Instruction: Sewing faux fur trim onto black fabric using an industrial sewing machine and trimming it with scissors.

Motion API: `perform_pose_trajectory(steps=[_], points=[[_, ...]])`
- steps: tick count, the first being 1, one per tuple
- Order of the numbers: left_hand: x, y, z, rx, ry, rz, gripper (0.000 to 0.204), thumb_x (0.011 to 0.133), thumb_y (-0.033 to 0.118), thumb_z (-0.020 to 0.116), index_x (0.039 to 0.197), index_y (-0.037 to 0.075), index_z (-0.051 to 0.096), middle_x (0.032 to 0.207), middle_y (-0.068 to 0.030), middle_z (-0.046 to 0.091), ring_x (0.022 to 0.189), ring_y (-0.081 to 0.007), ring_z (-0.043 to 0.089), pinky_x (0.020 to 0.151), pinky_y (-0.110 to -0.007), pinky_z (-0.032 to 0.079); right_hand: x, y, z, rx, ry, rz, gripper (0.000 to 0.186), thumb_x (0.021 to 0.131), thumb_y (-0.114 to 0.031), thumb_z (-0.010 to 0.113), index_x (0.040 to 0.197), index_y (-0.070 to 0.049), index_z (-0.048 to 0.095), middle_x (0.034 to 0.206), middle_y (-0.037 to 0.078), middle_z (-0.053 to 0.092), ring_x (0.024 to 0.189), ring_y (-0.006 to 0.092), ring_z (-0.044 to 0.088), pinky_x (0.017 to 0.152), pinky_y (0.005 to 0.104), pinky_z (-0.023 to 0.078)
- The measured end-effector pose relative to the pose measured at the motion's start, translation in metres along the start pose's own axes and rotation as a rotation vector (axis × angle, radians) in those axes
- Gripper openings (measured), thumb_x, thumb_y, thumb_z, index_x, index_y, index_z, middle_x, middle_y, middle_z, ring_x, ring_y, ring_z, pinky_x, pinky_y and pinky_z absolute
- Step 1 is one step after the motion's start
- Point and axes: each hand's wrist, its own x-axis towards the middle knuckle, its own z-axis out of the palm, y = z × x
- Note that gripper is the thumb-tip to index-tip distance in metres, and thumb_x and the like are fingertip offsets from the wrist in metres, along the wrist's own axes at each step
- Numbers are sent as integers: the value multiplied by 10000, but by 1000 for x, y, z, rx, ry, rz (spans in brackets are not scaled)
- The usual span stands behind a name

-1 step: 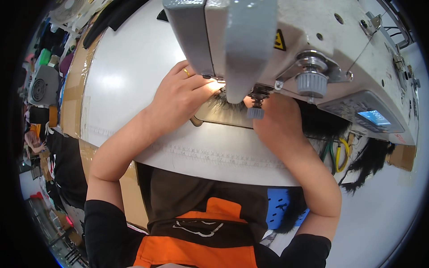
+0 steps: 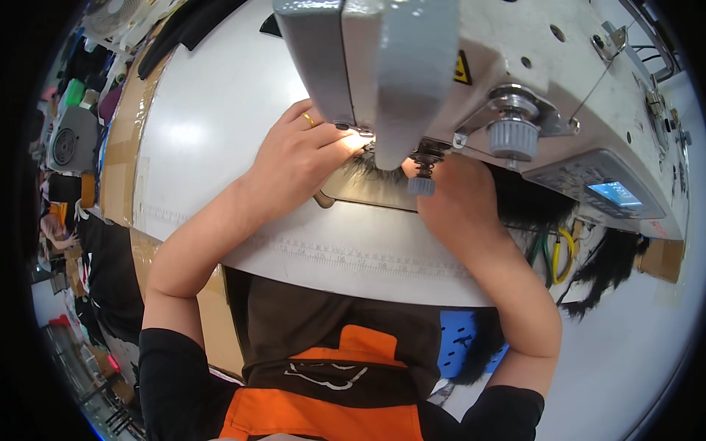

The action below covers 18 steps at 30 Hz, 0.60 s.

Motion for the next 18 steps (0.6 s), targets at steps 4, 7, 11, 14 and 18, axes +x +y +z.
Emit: perform_pose_trajectory(steps=[4,7,11,14,18], points=[[0,-2,2,-14,28,13,126,793,66,672,913,92,699,991,-41,651,1102,-242,635,1085,-412,478,-2,4,3,-12,4,-23,630,833,7,641,1420,-216,683,1084,107,717,1061,320,685,959,459,529],[1,-4,6,-36,39,20,109,787,71,688,892,102,685,993,-35,649,1108,-239,634,1079,-414,479,-3,7,7,104,-160,129,643,834,12,644,1433,-221,670,1145,122,715,1092,333,678,962,473,532],[3,-8,6,-36,38,26,115,788,101,720,893,107,675,1000,-28,646,1097,-233,635,1072,-410,478,-5,4,2,159,10,53,604,838,10,656,1402,-206,680,1244,147,684,1158,354,664,960,493,539],[5,-11,4,-99,76,-4,133,813,145,727,927,107,670,1002,-22,640,1083,-228,638,1069,-399,476,-6,-1,0,128,114,-25,564,847,4,662,1375,-193,687,1291,133,667,1176,347,663,949,466,549],[0,-11,2,-123,86,105,157,862,152,680,1010,98,682,1093,-10,674,1094,-215,642,1061,-383,484,-13,-9,-4,239,95,0,508,861,-12,682,1345,-169,696,1306,41,677,1127,274,674,897,399,560]])
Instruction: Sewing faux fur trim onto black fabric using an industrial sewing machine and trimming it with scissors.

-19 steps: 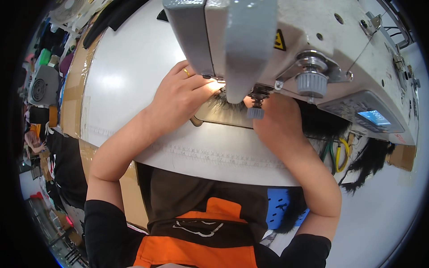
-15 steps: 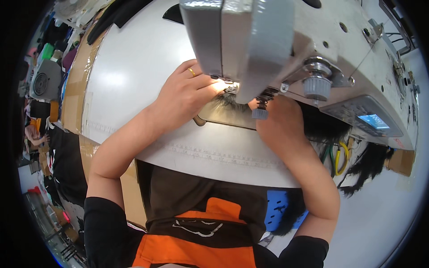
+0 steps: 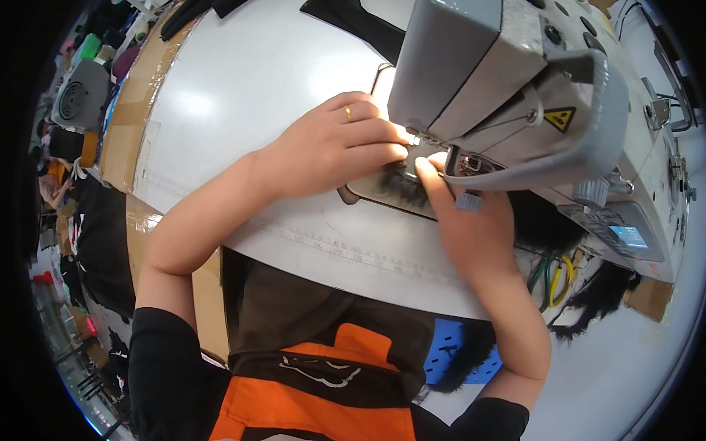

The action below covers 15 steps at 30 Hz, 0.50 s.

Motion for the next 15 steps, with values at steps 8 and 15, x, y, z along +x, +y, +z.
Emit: perform_pose_trajectory(steps=[8,15], points=[[-12,-1,-19,80,-33,63,194,856,132,658,1037,70,690,1152,-13,691,1077,-198,651,1041,-360,505,6,-15,-7,-215,81,-268,469,854,-76,705,1321,-126,712,1331,-22,692,1013,181,626,863,321,506],[-3,-13,-13,-51,-14,2,285,762,63,775,1023,81,664,1149,-30,688,1100,-246,639,1057,-419,509,11,-16,-4,-109,79,-251,473,807,-16,707,1276,-79,718,1318,23,701,1005,200,629,863,329,509]])
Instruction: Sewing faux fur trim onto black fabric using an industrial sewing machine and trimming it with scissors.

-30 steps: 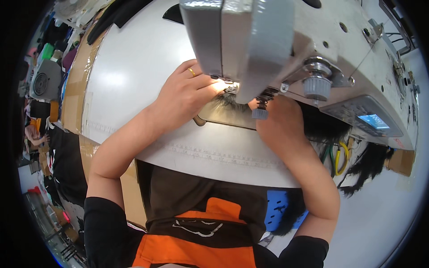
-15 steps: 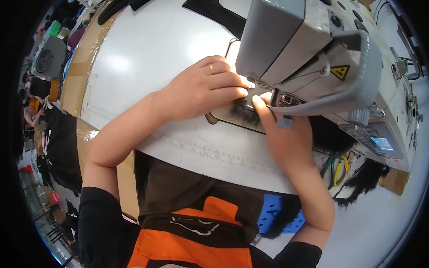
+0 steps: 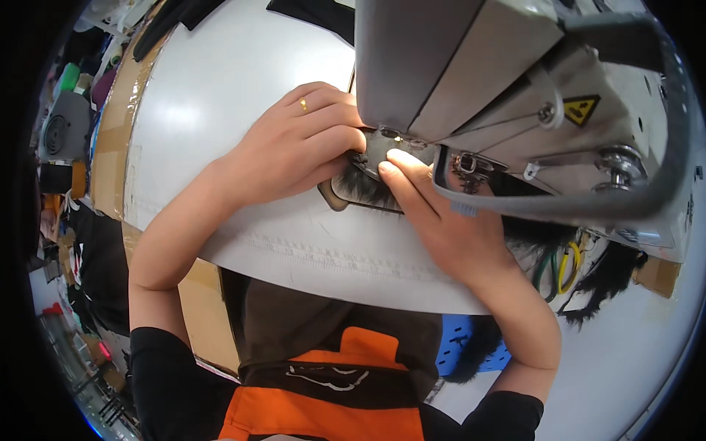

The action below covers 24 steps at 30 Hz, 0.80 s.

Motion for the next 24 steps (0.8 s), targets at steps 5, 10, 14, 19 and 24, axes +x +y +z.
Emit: perform_pose_trajectory(steps=[5,10,14,19,24], points=[[14,-8,4,23,39,23,250,765,89,787,974,131,656,1038,11,656,1089,-224,645,1040,-409,505,0,5,3,112,99,-3,488,761,70,695,1234,-51,719,1279,42,713,978,234,655,868,359,540],[7,-2,1,-53,-24,-52,272,753,84,799,979,141,658,1067,22,649,1083,-230,640,995,-406,504,-1,5,8,143,95,-6,498,757,98,682,1232,-50,715,1275,53,713,990,251,666,885,351,548],[7,0,0,-126,-35,-56,294,747,74,804,998,142,668,1090,28,645,1071,-237,638,967,-399,507,-8,4,8,182,96,36,524,764,93,683,1263,-66,703,1292,40,709,1004,260,668,892,340,549],[5,2,-1,5,-40,41,248,779,141,757,1014,130,681,1081,25,649,1068,-212,644,964,-378,517,-7,6,0,101,49,-13,541,796,46,679,1319,-91,686,1352,36,696,1039,271,654,891,343,559],[12,-1,1,394,-38,196,83,797,159,687,868,124,714,973,10,653,1045,-192,651,980,-373,515,-20,-7,-11,-225,-167,53,554,863,-60,638,1414,-112,655,1517,20,617,1072,290,636,919,390,570]])
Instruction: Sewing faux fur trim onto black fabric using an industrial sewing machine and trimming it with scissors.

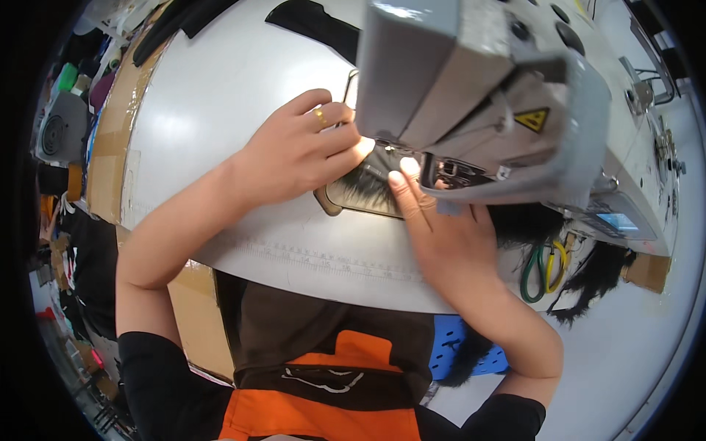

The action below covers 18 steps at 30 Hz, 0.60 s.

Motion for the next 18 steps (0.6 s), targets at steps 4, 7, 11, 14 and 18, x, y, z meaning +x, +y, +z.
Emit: perform_pose_trajectory(steps=[4,7,11,14,18], points=[[8,-38,20,199,-84,-37,52,807,178,715,766,149,731,922,3,686,998,-207,653,933,-362,503,0,27,26,-245,-153,110,436,942,-107,595,1374,-90,657,1406,107,664,1132,288,663,957,416,568],[3,-89,23,337,-259,-246,52,852,152,730,897,135,749,998,-15,715,1096,-224,666,971,-375,481,-23,81,64,-321,-211,171,299,985,-124,587,1264,-79,684,1221,151,718,1048,303,704,922,422,573],[-61,-150,-4,547,-410,-463,206,877,126,709,1081,117,738,1117,-28,716,1173,-226,649,997,-385,474,-32,111,64,-209,-145,164,180,1009,-147,599,1081,-56,737,982,159,757,895,340,735,829,443,572],[-120,-174,-32,679,-540,-626,166,904,89,674,1052,126,739,1146,-42,723,1190,-228,653,1008,-388,476,-27,112,44,-37,-209,302,204,1022,-171,604,1048,-36,754,947,179,752,930,355,728,815,459,562],[-195,-189,-74,739,-603,-753,153,919,86,645,1032,130,738,1122,-32,733,1198,-231,660,989,-400,489,-18,110,47,-93,140,81,225,1021,-201,624,1083,-25,751,994,192,752,992,381,722,869,469,557]])
